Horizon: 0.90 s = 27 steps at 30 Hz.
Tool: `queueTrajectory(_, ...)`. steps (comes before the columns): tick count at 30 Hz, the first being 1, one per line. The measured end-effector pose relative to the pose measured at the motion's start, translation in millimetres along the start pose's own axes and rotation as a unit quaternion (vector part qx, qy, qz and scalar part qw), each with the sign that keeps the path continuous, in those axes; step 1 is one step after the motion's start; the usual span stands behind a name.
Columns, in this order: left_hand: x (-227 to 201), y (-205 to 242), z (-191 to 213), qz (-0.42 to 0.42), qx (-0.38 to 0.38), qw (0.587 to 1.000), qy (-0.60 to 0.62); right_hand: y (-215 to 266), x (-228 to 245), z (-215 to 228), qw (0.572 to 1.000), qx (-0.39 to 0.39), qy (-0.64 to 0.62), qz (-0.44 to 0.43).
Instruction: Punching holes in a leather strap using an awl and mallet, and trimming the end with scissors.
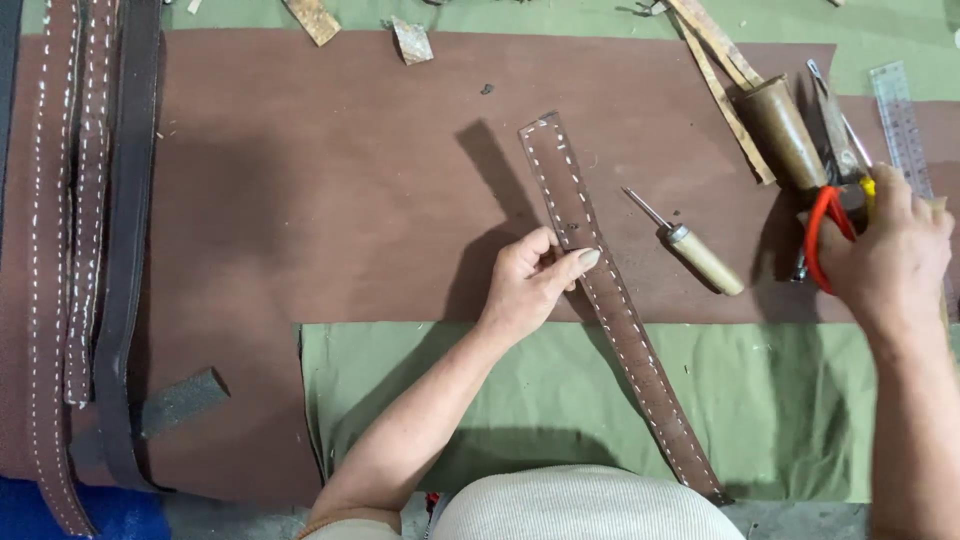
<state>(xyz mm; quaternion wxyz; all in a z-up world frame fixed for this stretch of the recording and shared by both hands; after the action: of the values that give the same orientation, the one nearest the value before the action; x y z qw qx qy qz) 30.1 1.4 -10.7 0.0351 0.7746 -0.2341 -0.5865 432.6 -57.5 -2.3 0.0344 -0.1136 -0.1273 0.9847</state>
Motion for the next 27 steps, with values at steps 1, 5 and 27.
queueTrajectory(1, -3, 1, 0, 0.000, 0.002, 1.000, 0.000, 1, 22, 26, 1.000, 0.000, 0.001, -0.001)
queueTrajectory(5, -13, 4, 1, -0.030, 0.006, 0.996, -0.086, 7, 118, 102, 0.951, -0.063, -0.302, -0.026)
queueTrajectory(27, -35, -4, 37, -0.252, -0.255, 0.926, -0.117, 62, 242, 53, 0.770, 0.144, -0.596, -0.176)
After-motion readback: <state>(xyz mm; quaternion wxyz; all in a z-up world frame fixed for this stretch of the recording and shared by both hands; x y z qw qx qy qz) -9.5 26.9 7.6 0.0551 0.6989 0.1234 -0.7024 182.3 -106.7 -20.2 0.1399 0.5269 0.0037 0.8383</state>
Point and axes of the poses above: each hand's wrist, its own y-axis away from the middle knuckle, its own z-axis out of the back of the hand, x = y × z, the point moved 3 cm from there along -y, towards the middle knuckle, and after that the axes turned 2 degrees about -y, right-handed, at the moved point
